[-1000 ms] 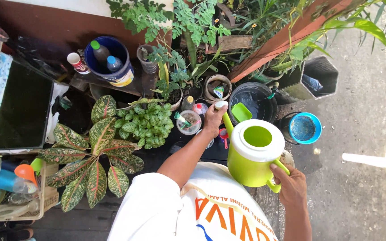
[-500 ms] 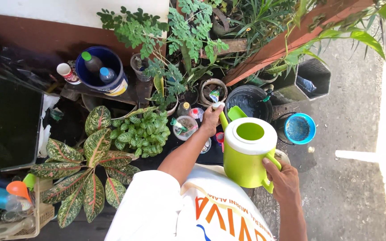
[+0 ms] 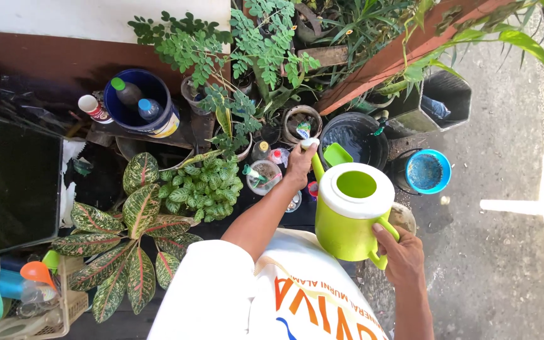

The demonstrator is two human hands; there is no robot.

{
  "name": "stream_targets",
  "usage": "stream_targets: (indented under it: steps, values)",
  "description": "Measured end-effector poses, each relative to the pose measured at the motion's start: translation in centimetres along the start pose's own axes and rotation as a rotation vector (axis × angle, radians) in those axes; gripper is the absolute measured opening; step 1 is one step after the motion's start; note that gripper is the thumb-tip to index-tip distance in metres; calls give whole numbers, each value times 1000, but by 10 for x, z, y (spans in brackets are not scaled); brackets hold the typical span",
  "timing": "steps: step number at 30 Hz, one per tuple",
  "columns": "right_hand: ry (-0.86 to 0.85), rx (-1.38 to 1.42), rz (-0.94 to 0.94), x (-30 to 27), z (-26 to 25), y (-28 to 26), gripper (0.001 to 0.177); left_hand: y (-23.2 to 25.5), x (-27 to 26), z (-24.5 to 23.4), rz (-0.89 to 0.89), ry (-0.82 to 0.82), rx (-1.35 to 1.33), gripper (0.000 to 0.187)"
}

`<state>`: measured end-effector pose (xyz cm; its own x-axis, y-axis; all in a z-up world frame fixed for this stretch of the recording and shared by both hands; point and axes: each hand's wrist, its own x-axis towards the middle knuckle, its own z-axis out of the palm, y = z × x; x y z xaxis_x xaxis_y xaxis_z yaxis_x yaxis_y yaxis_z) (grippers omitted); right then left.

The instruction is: The recorder uses a green watering can to water various potted plants in an outdoor garden area.

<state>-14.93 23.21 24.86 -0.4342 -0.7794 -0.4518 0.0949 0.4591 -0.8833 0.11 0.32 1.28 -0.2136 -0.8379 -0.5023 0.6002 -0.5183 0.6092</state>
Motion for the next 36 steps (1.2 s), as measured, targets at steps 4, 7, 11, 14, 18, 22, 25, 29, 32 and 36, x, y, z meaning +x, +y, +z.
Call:
stream_targets:
  steps: [4, 7, 11, 14, 18, 22, 25, 29, 32, 36]
  values:
    - [-27, 93, -17, -3, -16, 17, 16, 10, -8, 12, 94, -19, 5, 37]
    - [-35, 124, -59, -7, -24, 24, 12, 18, -16, 24, 168, -41, 18, 41]
    - [-7, 139, -64, -13, -35, 29, 13, 19, -25, 34, 182, -66, -19, 43]
    - [-9, 150, -72, -20, -41, 31, 14, 14, -32, 37, 182, -83, -34, 41]
    - [-27, 176, -72, -18, -52, 43, 14, 3, -35, 36, 174, -82, -50, 38]
    - [-25, 160, -62, -23, -51, 40, 14, -5, -37, 30, 147, -70, -54, 38]
    - [-25, 141, -53, -23, -47, 40, 13, -10, -34, 23, 136, -54, -47, 38]
    - [-14, 92, -1, -23, -36, 35, 15, -18, -28, 11, 116, -18, -36, 34]
    - [-1, 59, 37, -23, -19, 22, 15, -29, -12, -1, 100, -12, -42, 31]
    - [-4, 46, 107, -22, -5, 17, 16, -36, -6, -15, 92, 25, 4, 31]
